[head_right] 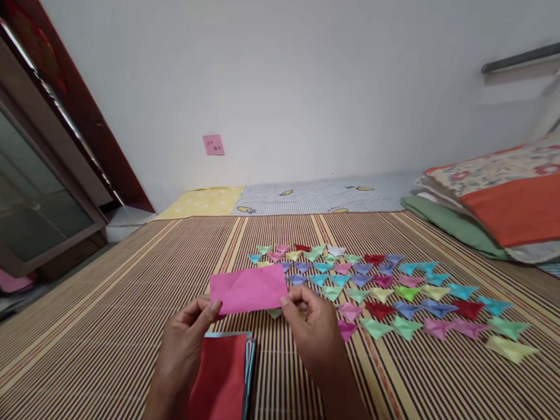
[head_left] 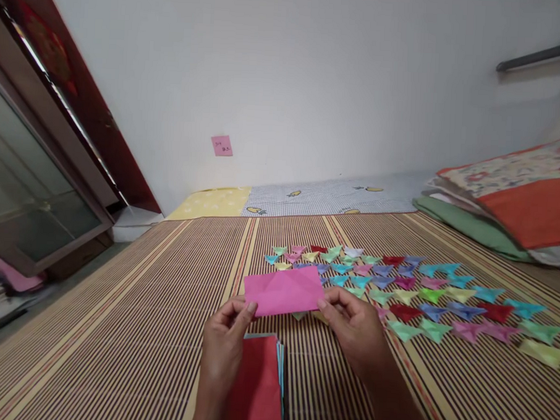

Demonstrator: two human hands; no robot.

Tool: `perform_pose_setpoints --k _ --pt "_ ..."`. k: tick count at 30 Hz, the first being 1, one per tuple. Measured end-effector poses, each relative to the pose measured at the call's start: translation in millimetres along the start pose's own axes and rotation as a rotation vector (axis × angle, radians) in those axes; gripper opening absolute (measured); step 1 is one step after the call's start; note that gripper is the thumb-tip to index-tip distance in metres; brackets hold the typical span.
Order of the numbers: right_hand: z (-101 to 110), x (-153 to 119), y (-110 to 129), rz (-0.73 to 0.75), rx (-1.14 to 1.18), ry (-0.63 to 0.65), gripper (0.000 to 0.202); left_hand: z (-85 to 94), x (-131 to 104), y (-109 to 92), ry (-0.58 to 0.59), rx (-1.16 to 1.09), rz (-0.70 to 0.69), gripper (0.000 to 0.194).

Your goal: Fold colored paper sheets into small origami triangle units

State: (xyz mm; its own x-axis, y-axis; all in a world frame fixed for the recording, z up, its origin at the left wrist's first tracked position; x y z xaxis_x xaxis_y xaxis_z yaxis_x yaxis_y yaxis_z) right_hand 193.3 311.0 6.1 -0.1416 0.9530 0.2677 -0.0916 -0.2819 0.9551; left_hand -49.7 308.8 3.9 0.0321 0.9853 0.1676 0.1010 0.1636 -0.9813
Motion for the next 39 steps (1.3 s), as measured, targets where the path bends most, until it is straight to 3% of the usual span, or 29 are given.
perform_pose_setpoints --k 2,5,11,14,17,21,28,33,39 --pt "-3 0 1 0.009 0.035 -0.002 0.021 2.7 -2 2 -0.111 -0.122 -0.011 0.022" --pt "-11 1 6 0.039 0.081 -0.005 0.02 0.1 -5 7 -0.233 -0.384 -0.001 0.042" --pt "-30 4 10 0.089 0.162 0.009 0.024 -31.0 -3 14 -0.114 -0.63 0.191 0.03" --pt "-29 6 2 0.062 0.245 -0.058 0.019 -35.0 -4 12 -0.105 -0.605 0.185 0.033" --pt "-27 7 -12 -0.032 0.351 -0.087 0.047 -36.9 -4 7 -0.049 -0.502 0.139 0.032" --pt "-32 6 -19 -0.099 0.48 -0.024 0.031 -44.4 -5 13 0.057 -0.41 0.169 0.028" --pt "-27 1 -17 -0.091 0.509 -0.12 0.032 -59.0 -6 28 0.158 -0.278 0.168 0.031" --pt "-16 4 -16 -0.046 0.447 -0.124 0.034 -49.4 -5 23 0.102 -0.266 0.081 0.031" --pt "-10 4 -18 -0.023 0.403 -0.114 0.03 -45.9 -5 23 0.107 -0.267 0.129 0.032"
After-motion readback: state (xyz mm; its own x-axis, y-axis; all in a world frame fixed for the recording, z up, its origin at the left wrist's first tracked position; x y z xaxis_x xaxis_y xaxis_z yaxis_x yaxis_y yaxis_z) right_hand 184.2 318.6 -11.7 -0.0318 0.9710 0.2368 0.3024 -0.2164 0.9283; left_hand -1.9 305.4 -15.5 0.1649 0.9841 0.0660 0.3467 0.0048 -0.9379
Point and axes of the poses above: each hand's wrist, its own x-axis towards the middle knuckle, its own z-axis out of the back of the hand, y = z × x, the point moved 8 cm from there along x, towards the middle knuckle, and after that the axes turned 15 degrees about y, right-handed, at the moved point
